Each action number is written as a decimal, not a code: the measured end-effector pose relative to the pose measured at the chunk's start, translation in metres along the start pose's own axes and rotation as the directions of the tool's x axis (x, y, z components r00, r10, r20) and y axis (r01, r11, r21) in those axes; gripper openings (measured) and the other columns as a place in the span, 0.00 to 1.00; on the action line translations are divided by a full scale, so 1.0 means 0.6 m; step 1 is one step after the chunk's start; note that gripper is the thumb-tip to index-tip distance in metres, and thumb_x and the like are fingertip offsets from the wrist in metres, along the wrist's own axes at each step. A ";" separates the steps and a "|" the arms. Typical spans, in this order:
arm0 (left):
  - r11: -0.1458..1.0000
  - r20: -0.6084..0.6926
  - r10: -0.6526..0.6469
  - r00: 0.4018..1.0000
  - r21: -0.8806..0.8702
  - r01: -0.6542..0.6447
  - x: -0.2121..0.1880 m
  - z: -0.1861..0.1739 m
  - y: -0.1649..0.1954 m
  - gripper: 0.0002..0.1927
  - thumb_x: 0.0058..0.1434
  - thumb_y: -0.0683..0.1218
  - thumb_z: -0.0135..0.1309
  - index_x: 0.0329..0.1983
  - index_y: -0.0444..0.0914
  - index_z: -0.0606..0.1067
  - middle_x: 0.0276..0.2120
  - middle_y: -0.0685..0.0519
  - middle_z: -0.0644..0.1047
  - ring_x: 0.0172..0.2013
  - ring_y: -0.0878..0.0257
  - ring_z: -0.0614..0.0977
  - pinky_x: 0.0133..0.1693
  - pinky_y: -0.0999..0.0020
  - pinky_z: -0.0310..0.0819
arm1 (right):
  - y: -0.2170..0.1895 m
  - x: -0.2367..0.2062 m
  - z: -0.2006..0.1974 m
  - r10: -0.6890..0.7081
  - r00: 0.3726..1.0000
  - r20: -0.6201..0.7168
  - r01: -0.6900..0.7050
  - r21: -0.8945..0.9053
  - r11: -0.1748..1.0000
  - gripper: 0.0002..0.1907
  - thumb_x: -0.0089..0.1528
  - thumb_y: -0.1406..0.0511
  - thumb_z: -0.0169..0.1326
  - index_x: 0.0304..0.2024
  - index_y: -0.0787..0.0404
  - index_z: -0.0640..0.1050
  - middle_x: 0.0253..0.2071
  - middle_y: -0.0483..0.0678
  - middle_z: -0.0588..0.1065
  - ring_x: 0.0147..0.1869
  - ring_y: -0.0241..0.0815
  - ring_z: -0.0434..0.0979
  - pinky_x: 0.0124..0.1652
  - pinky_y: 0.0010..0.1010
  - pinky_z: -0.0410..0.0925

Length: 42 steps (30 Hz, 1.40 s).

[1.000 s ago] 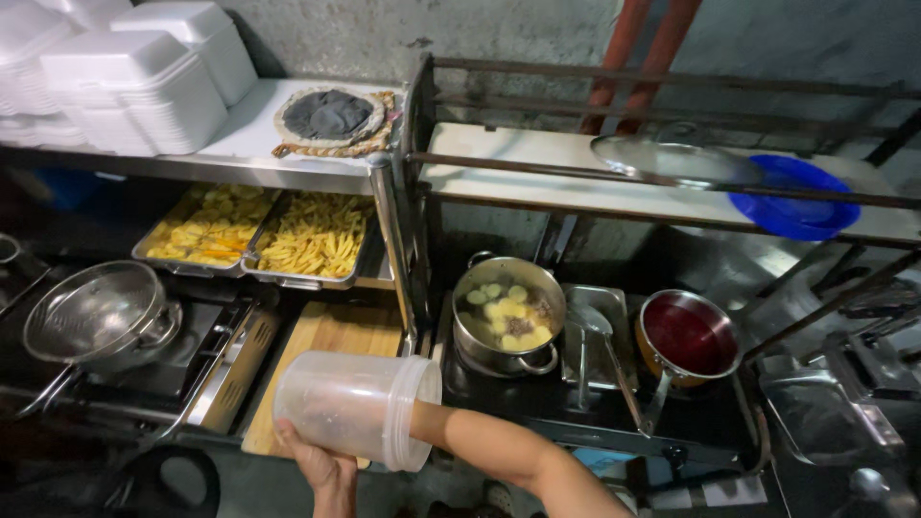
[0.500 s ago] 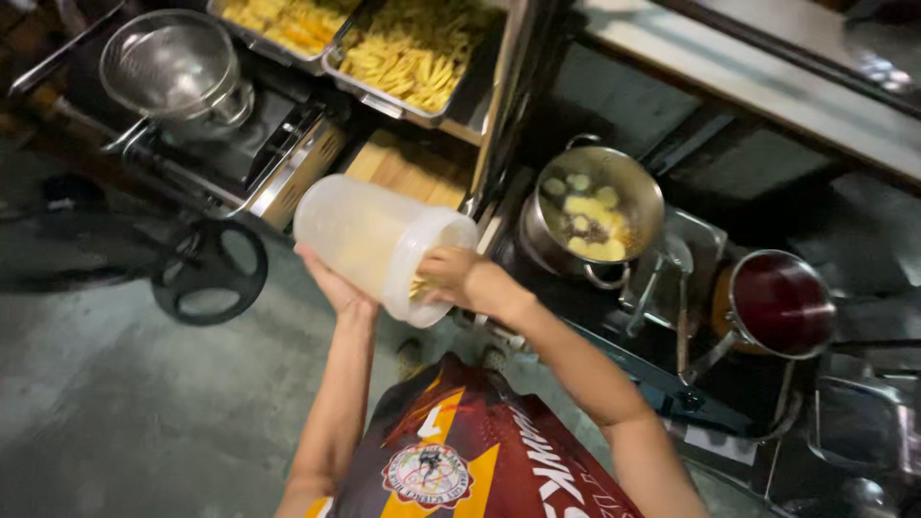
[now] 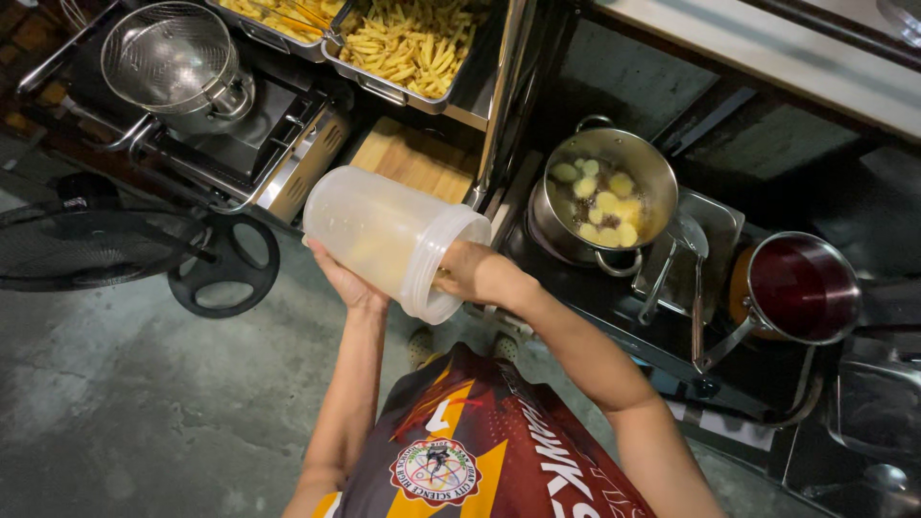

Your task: The person holds a plastic container of raw potato slices and drops the slices one at a time by hand into a pot of hot oil on the fry station burner, repeating until the pot is filled with frying slices.

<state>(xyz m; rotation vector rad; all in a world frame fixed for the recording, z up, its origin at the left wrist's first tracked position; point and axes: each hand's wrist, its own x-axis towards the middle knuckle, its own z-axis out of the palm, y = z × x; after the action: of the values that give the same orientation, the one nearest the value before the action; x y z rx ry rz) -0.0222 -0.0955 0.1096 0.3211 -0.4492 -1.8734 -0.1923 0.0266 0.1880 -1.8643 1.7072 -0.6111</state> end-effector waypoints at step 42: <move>0.998 0.027 -0.019 0.999 0.065 0.017 -0.021 0.009 -0.019 0.44 0.66 0.74 0.44 0.73 0.40 0.62 0.69 0.50 0.68 0.67 0.54 0.71 0.68 0.55 0.66 | 0.070 0.035 0.056 -0.122 0.992 -0.001 0.120 -0.185 0.975 0.22 0.54 0.50 0.62 0.44 0.56 0.82 0.45 0.56 0.80 0.50 0.59 0.80 0.51 0.47 0.71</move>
<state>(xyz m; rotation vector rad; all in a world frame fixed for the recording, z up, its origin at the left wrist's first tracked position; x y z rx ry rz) -0.0300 -0.0796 0.1094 0.3438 -0.5277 -1.8853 -0.2003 0.0063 0.1345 -2.1104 1.7179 -0.5276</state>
